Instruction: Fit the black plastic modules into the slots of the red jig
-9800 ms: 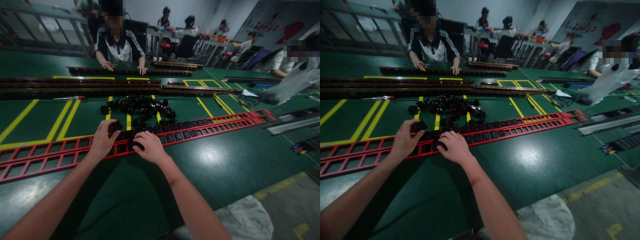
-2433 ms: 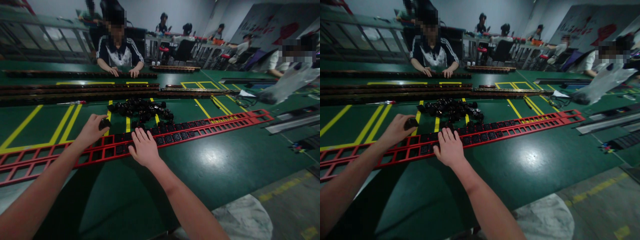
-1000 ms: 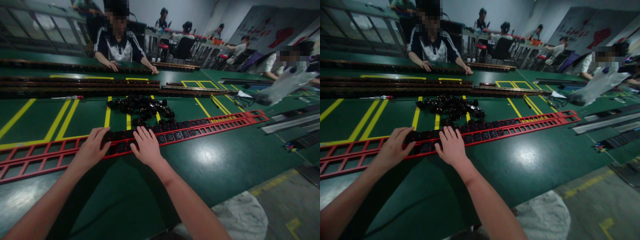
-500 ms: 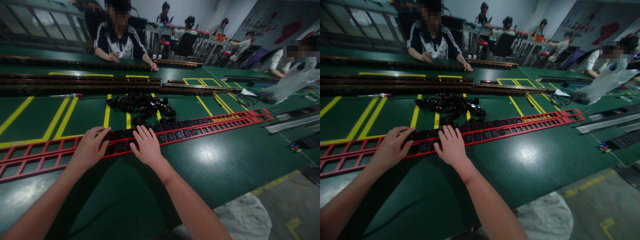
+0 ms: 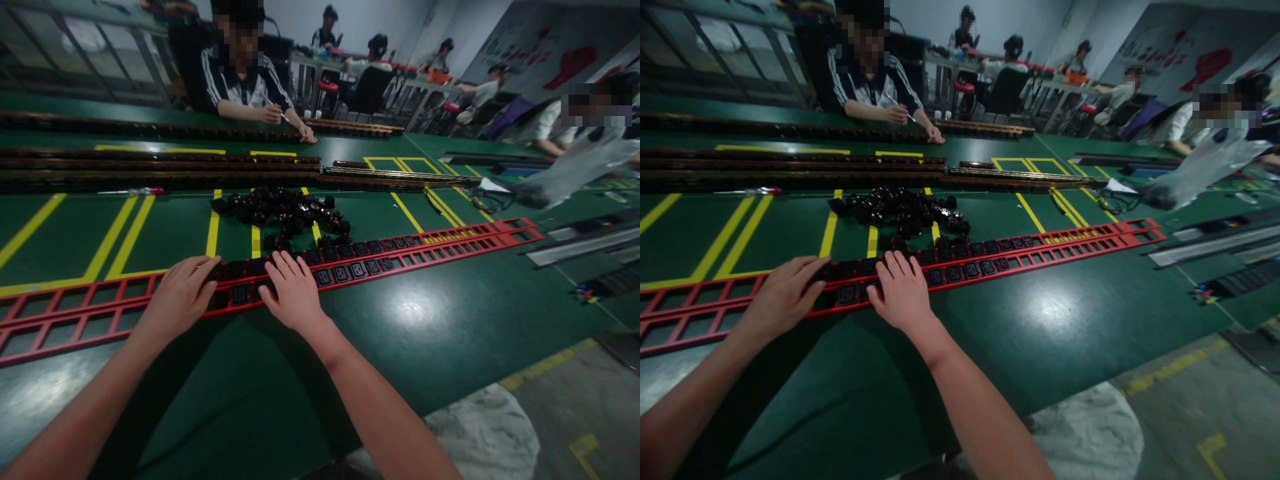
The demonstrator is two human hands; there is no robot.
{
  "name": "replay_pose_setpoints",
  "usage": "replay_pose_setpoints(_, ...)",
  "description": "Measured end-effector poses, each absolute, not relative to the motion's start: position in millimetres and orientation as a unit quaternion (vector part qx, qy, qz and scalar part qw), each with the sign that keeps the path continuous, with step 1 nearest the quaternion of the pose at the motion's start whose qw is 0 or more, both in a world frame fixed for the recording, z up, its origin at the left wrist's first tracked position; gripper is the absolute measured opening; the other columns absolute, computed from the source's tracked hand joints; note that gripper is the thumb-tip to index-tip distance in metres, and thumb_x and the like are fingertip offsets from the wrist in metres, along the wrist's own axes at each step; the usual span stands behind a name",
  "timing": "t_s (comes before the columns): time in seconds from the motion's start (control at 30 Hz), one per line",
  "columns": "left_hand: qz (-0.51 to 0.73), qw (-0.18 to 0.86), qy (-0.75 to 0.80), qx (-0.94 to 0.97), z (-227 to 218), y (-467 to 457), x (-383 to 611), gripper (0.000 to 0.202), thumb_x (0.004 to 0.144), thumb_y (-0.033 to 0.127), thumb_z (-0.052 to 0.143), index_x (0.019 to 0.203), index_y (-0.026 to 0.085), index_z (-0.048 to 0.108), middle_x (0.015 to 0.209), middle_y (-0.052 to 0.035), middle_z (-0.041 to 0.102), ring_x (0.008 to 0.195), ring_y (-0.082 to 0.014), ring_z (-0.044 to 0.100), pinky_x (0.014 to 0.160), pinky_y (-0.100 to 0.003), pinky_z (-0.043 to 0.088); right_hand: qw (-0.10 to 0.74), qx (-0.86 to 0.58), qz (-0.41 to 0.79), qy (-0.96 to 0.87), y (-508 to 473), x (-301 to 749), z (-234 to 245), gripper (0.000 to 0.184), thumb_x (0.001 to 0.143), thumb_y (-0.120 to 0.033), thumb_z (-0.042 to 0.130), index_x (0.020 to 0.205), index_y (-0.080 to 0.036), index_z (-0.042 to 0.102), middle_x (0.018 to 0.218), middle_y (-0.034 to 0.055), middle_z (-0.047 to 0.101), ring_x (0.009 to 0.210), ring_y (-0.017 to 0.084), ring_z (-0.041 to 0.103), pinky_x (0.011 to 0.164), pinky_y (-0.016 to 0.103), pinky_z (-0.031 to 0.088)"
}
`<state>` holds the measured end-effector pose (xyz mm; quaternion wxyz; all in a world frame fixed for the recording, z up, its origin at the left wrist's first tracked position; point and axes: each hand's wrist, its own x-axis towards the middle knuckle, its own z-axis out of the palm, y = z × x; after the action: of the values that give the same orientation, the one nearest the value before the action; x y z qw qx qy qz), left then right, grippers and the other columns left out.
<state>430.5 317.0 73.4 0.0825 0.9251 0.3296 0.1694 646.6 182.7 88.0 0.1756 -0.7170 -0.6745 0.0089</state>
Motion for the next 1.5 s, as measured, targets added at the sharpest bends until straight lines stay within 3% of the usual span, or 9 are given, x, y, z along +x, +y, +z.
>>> replay_pose_setpoints(0.37,0.19,0.028,0.323,0.927,75,316,431,0.044,0.101,0.033,0.033,0.126,0.011,0.062,0.126,-0.0166,0.061,0.117,-0.0321,0.054,0.104,-0.049,0.044,0.183,-0.719,0.012,-0.671,183,646,87,0.052,0.103,-0.045,0.04,0.145,-0.018,0.053,0.161,0.007,0.041,0.152,0.022,0.031,0.127,0.043,0.02)
replay_pose_setpoints(0.63,0.17,0.036,0.336,0.926,70,323,429,0.044,0.1,0.034,0.036,0.126,0.012,0.064,0.105,-0.0134,0.062,0.1,-0.0307,0.058,0.091,-0.049,0.048,0.195,-0.712,0.008,-0.674,184,647,82,0.051,0.103,-0.045,0.042,0.144,-0.017,0.054,0.16,0.0083,0.043,0.151,0.023,0.033,0.127,0.045,0.021)
replay_pose_setpoints(1.07,0.189,0.046,0.34,0.92,66,320,431,0.043,0.101,0.034,0.036,0.127,0.012,0.062,0.119,-0.0152,0.061,0.108,-0.0308,0.058,0.095,-0.049,0.049,0.275,-0.715,-0.045,-0.641,183,662,79,0.036,0.1,-0.028,0.048,0.131,-0.019,0.063,0.142,0.0084,0.061,0.134,0.022,0.052,0.121,0.043,0.031)
replay_pose_setpoints(1.23,0.198,0.064,0.343,0.916,68,317,434,0.041,0.1,0.033,0.038,0.127,0.014,0.062,0.118,-0.0148,0.061,0.106,-0.0302,0.059,0.096,-0.05,0.05,0.252,-0.742,-0.037,-0.62,190,669,82,0.033,0.099,-0.027,0.049,0.126,-0.019,0.066,0.144,0.0088,0.059,0.132,0.025,0.051,0.118,0.045,0.034)
replay_pose_setpoints(1.5,0.201,0.071,0.345,0.914,69,316,436,0.04,0.101,0.029,0.037,0.129,0.013,0.061,0.12,-0.0149,0.06,0.109,-0.0297,0.058,0.099,-0.05,0.051,0.139,-0.724,-0.009,-0.675,244,668,102,0.041,0.099,-0.03,0.047,0.139,-0.025,0.057,0.148,0.0098,0.054,0.128,0.032,0.05,0.106,0.055,0.04)
